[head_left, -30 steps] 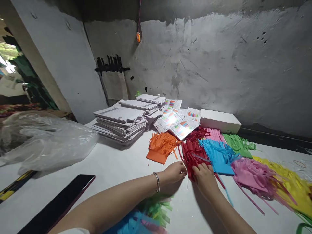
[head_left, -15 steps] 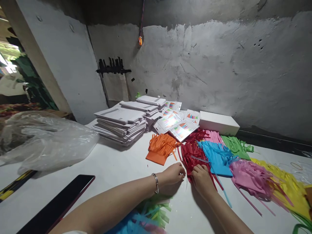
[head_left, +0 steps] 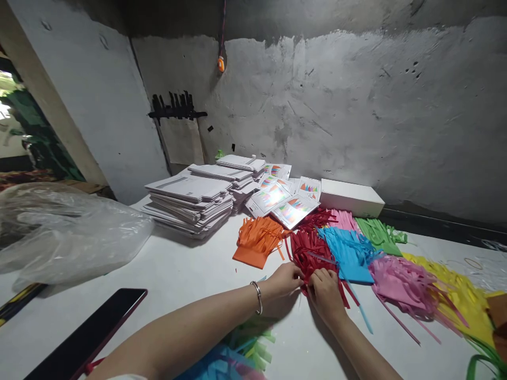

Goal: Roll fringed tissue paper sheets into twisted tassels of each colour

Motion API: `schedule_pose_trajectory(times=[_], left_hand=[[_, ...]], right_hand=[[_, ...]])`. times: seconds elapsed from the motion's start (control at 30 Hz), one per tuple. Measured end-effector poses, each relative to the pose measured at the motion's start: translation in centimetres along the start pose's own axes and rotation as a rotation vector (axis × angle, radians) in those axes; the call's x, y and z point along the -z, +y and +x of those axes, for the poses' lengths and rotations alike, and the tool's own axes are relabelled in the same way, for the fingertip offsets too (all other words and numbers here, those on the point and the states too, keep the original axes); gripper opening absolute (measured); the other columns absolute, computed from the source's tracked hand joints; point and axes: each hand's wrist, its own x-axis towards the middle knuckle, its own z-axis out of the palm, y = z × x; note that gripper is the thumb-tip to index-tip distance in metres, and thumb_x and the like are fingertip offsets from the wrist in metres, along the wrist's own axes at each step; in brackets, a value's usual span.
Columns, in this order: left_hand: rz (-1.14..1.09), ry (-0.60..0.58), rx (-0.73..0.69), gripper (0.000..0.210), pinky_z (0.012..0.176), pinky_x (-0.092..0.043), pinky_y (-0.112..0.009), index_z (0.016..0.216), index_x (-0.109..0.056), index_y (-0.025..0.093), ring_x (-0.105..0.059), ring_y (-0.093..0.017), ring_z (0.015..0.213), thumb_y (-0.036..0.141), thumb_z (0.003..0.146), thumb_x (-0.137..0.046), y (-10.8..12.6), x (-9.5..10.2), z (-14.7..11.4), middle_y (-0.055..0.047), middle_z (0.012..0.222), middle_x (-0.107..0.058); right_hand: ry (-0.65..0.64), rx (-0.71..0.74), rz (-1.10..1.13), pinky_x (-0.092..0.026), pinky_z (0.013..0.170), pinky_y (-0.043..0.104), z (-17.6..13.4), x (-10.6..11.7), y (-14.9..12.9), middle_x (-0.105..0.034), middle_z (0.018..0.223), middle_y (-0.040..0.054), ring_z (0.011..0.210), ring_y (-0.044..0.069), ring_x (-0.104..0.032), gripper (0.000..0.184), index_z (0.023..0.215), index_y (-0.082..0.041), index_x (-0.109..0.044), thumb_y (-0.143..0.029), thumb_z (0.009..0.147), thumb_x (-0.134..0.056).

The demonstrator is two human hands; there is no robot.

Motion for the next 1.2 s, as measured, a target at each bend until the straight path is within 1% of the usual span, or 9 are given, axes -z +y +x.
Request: schedule_pose_trajectory(times=[0.17,0.3,0.4,0.57,0.67,0.77,0.87,1.0,1.2], left_hand=[[-0.104,-0.068,0.126,0.029,0.084,-0.059,-0.041,0.119,-0.063,0.015,-0.068,-0.022,0.098,0.034,0.097,-0.063,0.0,-0.7,0.9,-0.008,0.118,-0.067],[-0.151,-0.071,0.199,0.031,0.086,-0.058,-0.043,0.121,-0.063,0.015,-0.067,-0.023,0.102,0.034,0.097,-0.063,-0.2,-1.0,1.1,-0.009,0.121,-0.066],[-0.182,-0.09,0.233,0.031,0.084,-0.059,-0.042,0.122,-0.062,0.015,-0.067,-0.023,0.099,0.034,0.098,-0.063,-0.4,-1.0,1.0,-0.009,0.119,-0.066],[-0.209,-0.111,0.198,0.029,0.079,-0.06,-0.039,0.119,-0.063,0.015,-0.068,-0.02,0.093,0.034,0.098,-0.062,-0.6,-0.9,0.6,-0.008,0.114,-0.067],[-0.187,-0.085,0.144,0.028,0.079,-0.06,-0.038,0.118,-0.063,0.015,-0.068,-0.02,0.092,0.034,0.098,-0.062,-0.5,-0.7,0.3,-0.007,0.112,-0.068],[-0.134,-0.03,0.082,0.027,0.084,-0.059,-0.041,0.117,-0.064,0.015,-0.068,-0.021,0.097,0.034,0.098,-0.062,-0.5,-0.4,0.0,-0.008,0.114,-0.068],[-0.07,0.019,0.022,0.025,0.089,-0.057,-0.044,0.114,-0.065,0.015,-0.067,-0.023,0.102,0.034,0.098,-0.062,-0.4,0.0,-0.3,-0.008,0.116,-0.068],[0.005,0.023,-0.053,0.023,0.093,-0.055,-0.046,0.111,-0.067,0.015,-0.066,-0.023,0.104,0.034,0.097,-0.063,0.2,0.2,-0.6,-0.008,0.115,-0.068],[0.046,0.014,-0.105,0.025,0.094,-0.053,-0.046,0.112,-0.066,0.016,-0.064,-0.024,0.108,0.036,0.096,-0.064,0.9,0.2,-0.9,-0.008,0.12,-0.066]], right_hand=[[0.042,0.004,0.052,-0.049,0.084,0.038,-0.1,0.1,-0.4,-0.062,0.081,-0.0022,0.082,0.017,-0.062,0.021,0.081,-0.017,-0.061,-0.031,0.095,-0.065],[0.064,0.015,0.109,-0.041,0.084,0.036,0.0,1.4,-0.7,-0.063,0.082,-0.0004,0.081,0.018,-0.058,0.015,0.079,-0.019,-0.064,-0.022,0.094,-0.063],[0.09,0.01,0.128,-0.037,0.084,0.036,0.0,2.9,-0.3,-0.066,0.096,0.0048,0.089,0.02,-0.058,0.012,0.089,-0.021,-0.069,-0.02,0.095,-0.058],[0.082,0.08,0.078,-0.036,0.093,0.04,1.5,3.9,0.6,-0.066,0.121,0.0089,0.113,0.025,-0.056,0.027,0.115,-0.026,-0.069,-0.013,0.095,-0.056],[0.028,0.178,0.023,-0.03,0.104,0.046,3.1,3.6,0.8,-0.063,0.135,0.006,0.128,0.026,-0.05,0.018,0.096,-0.026,-0.072,-0.011,0.091,-0.064],[-0.002,0.256,-0.026,-0.024,0.111,0.049,4.0,3.6,1.0,-0.068,0.126,0.0055,0.129,0.025,-0.05,0.017,0.08,-0.022,-0.069,-0.008,0.089,-0.066],[-0.009,0.314,-0.056,-0.021,0.115,0.048,3.4,4.3,1.5,-0.069,0.119,0.0065,0.127,0.025,-0.051,0.015,0.085,-0.021,-0.069,-0.007,0.088,-0.066],[-0.005,0.375,-0.068,-0.019,0.117,0.048,0.9,5.4,1.7,-0.069,0.112,0.007,0.119,0.026,-0.056,0.014,0.086,-0.021,-0.07,-0.007,0.085,-0.067],[0.009,0.293,-0.037,-0.025,0.11,0.044,-2.3,5.5,0.7,-0.067,0.086,0.002,0.094,0.023,-0.06,0.021,0.079,-0.023,-0.066,-0.003,0.084,-0.062]])
